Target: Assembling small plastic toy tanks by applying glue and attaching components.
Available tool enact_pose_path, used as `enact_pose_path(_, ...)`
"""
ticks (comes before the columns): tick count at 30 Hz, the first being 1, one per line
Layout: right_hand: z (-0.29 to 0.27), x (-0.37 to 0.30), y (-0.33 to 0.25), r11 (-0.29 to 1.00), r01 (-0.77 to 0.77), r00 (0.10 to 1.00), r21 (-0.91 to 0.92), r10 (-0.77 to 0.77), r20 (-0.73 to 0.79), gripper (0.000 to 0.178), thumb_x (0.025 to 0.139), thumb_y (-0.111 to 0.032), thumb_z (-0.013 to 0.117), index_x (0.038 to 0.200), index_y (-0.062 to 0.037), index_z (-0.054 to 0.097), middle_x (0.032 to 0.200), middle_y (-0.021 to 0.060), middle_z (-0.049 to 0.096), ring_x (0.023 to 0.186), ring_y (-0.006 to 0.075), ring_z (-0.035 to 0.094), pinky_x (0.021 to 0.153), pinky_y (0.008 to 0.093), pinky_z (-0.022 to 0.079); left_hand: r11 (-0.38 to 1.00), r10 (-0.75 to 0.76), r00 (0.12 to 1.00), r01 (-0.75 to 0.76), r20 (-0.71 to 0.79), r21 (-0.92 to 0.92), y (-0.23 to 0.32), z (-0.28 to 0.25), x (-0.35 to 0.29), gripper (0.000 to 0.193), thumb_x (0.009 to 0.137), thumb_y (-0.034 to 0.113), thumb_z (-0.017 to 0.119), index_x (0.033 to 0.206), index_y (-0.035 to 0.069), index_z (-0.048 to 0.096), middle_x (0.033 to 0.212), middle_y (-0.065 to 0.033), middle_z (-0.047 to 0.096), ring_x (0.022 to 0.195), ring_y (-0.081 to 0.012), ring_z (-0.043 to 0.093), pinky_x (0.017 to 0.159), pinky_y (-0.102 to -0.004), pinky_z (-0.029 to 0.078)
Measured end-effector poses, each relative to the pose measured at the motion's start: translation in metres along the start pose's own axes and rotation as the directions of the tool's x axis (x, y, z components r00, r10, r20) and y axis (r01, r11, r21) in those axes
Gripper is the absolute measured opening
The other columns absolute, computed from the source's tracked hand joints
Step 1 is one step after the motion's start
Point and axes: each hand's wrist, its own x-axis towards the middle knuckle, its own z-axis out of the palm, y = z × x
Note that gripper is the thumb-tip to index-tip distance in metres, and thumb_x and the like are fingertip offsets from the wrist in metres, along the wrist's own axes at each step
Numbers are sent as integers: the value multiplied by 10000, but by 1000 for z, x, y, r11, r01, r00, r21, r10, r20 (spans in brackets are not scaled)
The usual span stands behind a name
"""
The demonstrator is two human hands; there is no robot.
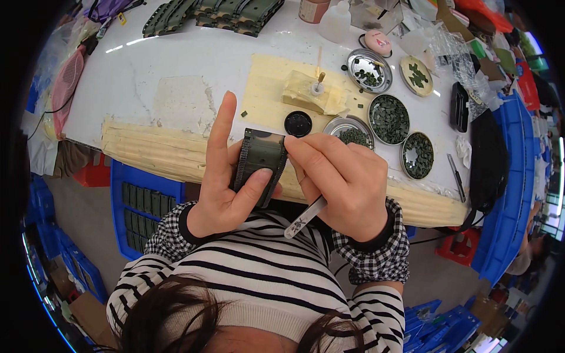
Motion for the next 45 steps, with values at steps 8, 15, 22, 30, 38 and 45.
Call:
enact_pose_path(8,-2,1,-6,970,-150,980,194,171,-100,240,691,35,738,917,-26,686,815,93,645,635,210,629,522,276,481,983,26,999,-19,39,-182,-1,2,3,832,912,-34,476,1492,88,-108,1264,-182,465,853,-116,549,682,-230,512)
enact_pose_path(15,2,-6,1,994,-28,997,108,36,-72,287,688,27,724,965,-21,670,839,93,647,629,222,623,525,287,482,999,39,999,-38,6,-23,-6,4,0,847,912,-14,459,1476,112,-161,1186,-215,542,862,-169,620,689,-277,554)
enact_pose_path(22,-29,-36,11,883,-454,835,117,468,-288,217,777,38,690,986,-4,651,811,44,625,542,73,434,476,216,334,975,-60,997,48,-52,-216,3,1,8,796,936,15,461,1490,108,-103,1162,-194,553,883,-153,601,737,-289,545)
enact_pose_path(30,-80,-77,73,726,-675,734,-132,679,-17,108,776,-5,676,876,12,637,760,94,640,677,163,592,610,271,441,956,-138,987,111,-82,-273,2,-3,10,735,944,31,457,1494,115,-25,1143,-216,582,789,-169,636,748,-315,543)
enact_pose_path(38,-81,-71,84,727,-675,714,-126,687,135,84,781,-17,668,841,31,633,713,75,631,634,125,555,596,253,431,965,-125,984,91,-125,-244,4,-10,6,728,939,22,456,1495,116,-4,1135,-211,586,794,-172,639,755,-311,541)
enact_pose_path(45,-86,-71,88,689,-713,662,-131,723,196,85,814,-39,644,835,41,622,702,46,612,640,71,512,584,232,406,959,-144,979,102,-144,-265,5,-7,7,751,941,28,464,1494,150,-29,1133,-213,583,804,-180,645,757,-310,544)
